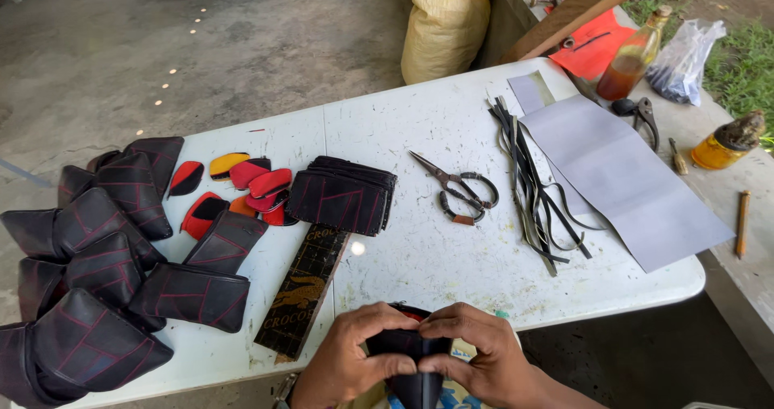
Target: The person assembles small black pouches with red stitching by inserting red fabric pieces into the openings, folding the edges, and trimming excess material with scissors. The person handles multiple pouches one at a time, turning them over and adjusting the seams before placing them on the table.
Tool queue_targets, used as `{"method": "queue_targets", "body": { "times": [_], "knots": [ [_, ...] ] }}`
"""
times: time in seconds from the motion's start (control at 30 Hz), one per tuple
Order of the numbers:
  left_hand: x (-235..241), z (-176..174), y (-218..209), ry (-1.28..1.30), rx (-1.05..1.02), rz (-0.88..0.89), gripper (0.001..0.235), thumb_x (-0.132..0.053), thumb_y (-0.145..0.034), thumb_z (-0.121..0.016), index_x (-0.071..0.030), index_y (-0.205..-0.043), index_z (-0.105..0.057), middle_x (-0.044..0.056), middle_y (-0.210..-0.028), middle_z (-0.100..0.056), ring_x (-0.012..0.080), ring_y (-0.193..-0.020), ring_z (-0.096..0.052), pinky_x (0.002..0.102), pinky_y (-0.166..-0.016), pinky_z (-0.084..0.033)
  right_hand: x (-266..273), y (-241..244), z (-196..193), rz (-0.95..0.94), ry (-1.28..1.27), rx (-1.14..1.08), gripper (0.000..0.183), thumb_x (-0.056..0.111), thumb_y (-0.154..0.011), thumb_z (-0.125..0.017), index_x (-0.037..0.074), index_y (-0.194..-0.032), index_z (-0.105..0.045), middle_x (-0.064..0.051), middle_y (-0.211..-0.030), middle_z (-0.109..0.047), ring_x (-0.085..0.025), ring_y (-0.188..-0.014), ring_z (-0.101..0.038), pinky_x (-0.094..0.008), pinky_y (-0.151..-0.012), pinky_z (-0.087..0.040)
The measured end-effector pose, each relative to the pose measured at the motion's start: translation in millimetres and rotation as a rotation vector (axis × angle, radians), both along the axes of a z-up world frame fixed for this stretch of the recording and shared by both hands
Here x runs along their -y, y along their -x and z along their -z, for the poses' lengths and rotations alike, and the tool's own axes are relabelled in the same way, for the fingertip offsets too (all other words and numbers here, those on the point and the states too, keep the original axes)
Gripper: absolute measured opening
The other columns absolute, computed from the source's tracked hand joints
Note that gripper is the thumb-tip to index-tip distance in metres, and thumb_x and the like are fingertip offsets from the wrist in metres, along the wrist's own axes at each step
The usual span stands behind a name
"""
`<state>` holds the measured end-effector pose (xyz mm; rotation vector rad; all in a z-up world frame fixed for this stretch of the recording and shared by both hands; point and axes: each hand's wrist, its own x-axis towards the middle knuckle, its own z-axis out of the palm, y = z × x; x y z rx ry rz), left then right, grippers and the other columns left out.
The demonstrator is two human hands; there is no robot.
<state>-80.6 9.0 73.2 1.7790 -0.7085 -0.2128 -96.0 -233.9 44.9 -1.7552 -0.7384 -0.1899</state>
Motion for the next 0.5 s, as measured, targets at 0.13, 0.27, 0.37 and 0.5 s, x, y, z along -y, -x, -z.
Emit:
{"method": "queue_targets", "body": {
  "times": [0.13,0.27,0.37,0.5],
  "knots": [
    [-6.4,5.3,-3.8,-0.05,-0.14,-0.005,0.051,-0.038,-0.084,-0.084,-0.005,-0.122,-0.076,0.012,-0.108,-0.076,0.025,-0.099,-0.076,0.036,-0.088,-0.062,-5.8,-1.0,0.8,0.042,0.058,0.399,0.035,0.025,-0.086,-0.087,0.008,-0.113,-0.072,-0.004,-0.108,-0.077,-0.022,-0.104,-0.076,-0.044,-0.098,-0.061],
    [-19.1,-3.4,-1.6,-0.209,0.294,0.1,0.062,-0.037,-0.067,-0.095,-0.006,-0.118,-0.076,0.016,-0.112,-0.074,0.0358,-0.106,-0.068,0.043,-0.094,-0.055,20.2,-61.8,24.4,0.192,0.137,0.234,0.019,0.025,-0.088,-0.078,0.014,-0.103,-0.075,-0.005,-0.11,-0.079,-0.022,-0.087,-0.08,-0.032,-0.074,-0.064],
    [-24.6,-2.2,1.6,-0.386,0.045,0.156,0.06,-0.031,-0.066,-0.096,-0.008,-0.118,-0.078,0.015,-0.111,-0.072,0.0318,-0.109,-0.067,0.041,-0.097,-0.05,29.4,-156.2,37.8,0.688,0.683,0.105,0.043,0.025,-0.09,-0.072,0.009,-0.13,-0.066,-0.015,-0.133,-0.062,-0.037,-0.12,-0.057,-0.046,-0.098,-0.05],
    [-24.8,16.6,-11.2,-0.275,-0.343,0.288,0.049,-0.033,-0.077,-0.088,-0.009,-0.116,-0.073,0.007,-0.11,-0.079,0.021,-0.111,-0.078,0.033,-0.103,-0.058,30.6,-208.4,42.2,0.692,1.435,0.425,0.065,0.032,-0.081,-0.059,0.007,-0.141,-0.052,-0.019,-0.16,-0.039,-0.047,-0.151,-0.027,-0.064,-0.117,-0.025]
  ]
}}
